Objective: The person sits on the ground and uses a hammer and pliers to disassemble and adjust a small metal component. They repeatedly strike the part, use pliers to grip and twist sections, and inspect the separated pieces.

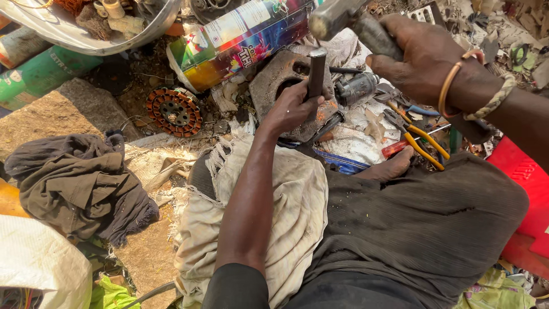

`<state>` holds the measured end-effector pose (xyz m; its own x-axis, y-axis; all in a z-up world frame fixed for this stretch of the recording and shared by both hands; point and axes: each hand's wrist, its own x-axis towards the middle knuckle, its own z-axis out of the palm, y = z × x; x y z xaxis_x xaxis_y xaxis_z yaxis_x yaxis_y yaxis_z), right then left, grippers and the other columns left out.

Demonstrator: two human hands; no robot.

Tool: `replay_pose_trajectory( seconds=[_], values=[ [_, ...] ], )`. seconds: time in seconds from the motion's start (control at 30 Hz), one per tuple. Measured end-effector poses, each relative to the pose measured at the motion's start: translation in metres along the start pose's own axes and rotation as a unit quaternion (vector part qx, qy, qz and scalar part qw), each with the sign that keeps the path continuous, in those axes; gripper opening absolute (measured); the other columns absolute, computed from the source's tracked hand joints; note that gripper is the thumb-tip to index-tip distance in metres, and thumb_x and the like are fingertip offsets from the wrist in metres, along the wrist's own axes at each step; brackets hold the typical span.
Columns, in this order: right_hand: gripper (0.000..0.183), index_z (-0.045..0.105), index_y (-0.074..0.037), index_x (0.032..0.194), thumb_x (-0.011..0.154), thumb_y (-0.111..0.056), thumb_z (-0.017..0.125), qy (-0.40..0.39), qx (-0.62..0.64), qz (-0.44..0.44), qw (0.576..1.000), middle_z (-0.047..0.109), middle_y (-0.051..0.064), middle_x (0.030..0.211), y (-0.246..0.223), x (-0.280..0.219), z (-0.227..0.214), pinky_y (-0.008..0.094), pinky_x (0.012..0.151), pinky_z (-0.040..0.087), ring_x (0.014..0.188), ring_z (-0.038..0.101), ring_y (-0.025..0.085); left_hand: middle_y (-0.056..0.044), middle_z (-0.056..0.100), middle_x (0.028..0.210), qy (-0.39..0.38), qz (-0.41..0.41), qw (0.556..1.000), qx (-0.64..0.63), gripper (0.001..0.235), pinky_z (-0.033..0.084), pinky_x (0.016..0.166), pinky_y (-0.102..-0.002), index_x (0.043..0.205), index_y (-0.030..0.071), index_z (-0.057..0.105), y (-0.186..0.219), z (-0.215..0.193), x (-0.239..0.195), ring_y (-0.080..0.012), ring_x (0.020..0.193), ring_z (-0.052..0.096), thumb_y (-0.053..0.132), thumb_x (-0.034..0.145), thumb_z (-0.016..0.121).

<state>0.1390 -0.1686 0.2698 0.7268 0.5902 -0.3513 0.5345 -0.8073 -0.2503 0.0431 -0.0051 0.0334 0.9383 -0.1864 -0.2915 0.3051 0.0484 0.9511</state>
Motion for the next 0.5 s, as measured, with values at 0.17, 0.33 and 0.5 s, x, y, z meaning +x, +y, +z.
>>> replay_pose_trajectory(
  seconds=[0.17,0.33,0.5],
  values=[
    [0.029,0.055,-0.004,0.126,0.101,-0.019,0.058,0.004,0.25,0.267,0.931,0.058,0.009,0.076,0.015,-0.041,0.028,0.035,0.041,0.051,0.053,0.053,0.017,-0.007,0.077,0.114,0.004,0.141,0.955,-0.26,0.025,0.059,0.093,-0.038,0.122,0.007,0.06,0.007,-0.011,0.011,-0.0158,0.108,0.071,0.02,0.103,0.067],
    [0.034,0.055,-0.006,0.128,0.097,-0.02,0.062,-0.087,0.381,0.405,0.827,0.056,0.007,0.067,0.06,-0.096,0.131,0.031,0.039,0.047,0.045,0.05,0.016,-0.007,0.077,0.103,0.028,0.11,0.97,-0.213,0.024,0.06,0.08,-0.036,0.12,0.008,0.059,0.01,-0.014,0.009,-0.0173,0.091,0.071,0.024,0.103,0.065],
    [0.032,0.058,-0.004,0.124,0.095,-0.018,0.064,-0.104,0.476,0.405,0.774,0.054,0.0,0.066,0.089,-0.14,0.216,0.029,0.04,0.044,0.048,0.048,0.011,-0.008,0.077,0.098,0.019,0.063,0.995,-0.07,0.023,0.051,0.073,-0.038,0.117,0.007,0.068,0.015,0.0,-0.001,-0.0182,0.081,0.063,0.021,0.098,0.069]
  ],
)
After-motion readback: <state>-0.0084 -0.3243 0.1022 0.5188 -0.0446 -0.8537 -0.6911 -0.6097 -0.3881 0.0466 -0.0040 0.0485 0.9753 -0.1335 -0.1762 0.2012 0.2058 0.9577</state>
